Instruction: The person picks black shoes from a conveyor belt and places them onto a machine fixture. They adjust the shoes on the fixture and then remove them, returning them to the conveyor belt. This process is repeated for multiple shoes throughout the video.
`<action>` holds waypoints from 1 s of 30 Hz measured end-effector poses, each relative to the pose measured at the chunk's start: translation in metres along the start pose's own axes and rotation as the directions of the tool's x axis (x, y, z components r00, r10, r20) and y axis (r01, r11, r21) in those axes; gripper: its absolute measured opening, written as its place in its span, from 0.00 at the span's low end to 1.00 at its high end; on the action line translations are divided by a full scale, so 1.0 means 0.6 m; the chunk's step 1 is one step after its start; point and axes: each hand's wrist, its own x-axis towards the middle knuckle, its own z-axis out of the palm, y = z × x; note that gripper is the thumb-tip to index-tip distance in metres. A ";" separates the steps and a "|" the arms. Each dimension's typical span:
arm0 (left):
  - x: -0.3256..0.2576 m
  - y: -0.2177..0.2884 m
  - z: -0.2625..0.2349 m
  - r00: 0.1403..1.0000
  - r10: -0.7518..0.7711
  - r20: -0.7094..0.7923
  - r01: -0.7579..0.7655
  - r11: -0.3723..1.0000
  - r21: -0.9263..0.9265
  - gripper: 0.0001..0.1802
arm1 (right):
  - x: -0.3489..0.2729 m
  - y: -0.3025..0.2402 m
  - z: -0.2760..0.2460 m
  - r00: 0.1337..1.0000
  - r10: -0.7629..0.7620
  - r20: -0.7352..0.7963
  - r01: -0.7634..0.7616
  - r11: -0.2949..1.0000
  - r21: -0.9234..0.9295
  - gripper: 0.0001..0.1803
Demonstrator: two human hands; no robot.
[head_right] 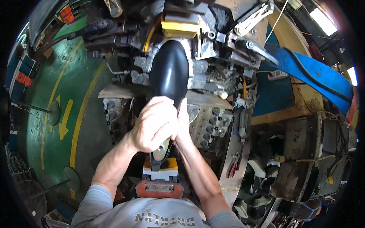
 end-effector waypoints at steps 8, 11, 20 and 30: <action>-0.047 0.012 0.000 0.831 -0.383 -0.404 0.350 0.924 -0.156 0.23 | -0.060 -0.027 0.003 0.982 0.189 0.013 -0.189 0.973 0.134 0.24; -0.131 -0.017 0.031 0.268 -0.945 -0.190 0.553 0.312 -0.773 0.28 | -0.077 -0.022 0.021 0.961 0.261 -0.086 -0.238 0.946 0.221 0.24; -0.166 -0.020 0.077 0.283 -0.957 -0.069 0.267 0.148 -0.952 0.24 | -0.044 0.026 -0.011 0.973 0.208 -0.099 -0.161 0.922 0.353 0.18; -0.319 0.001 0.083 0.349 -0.871 -0.345 0.706 0.487 -0.514 0.13 | -0.087 0.032 -0.124 0.990 0.005 -0.142 -0.032 0.982 -0.185 0.16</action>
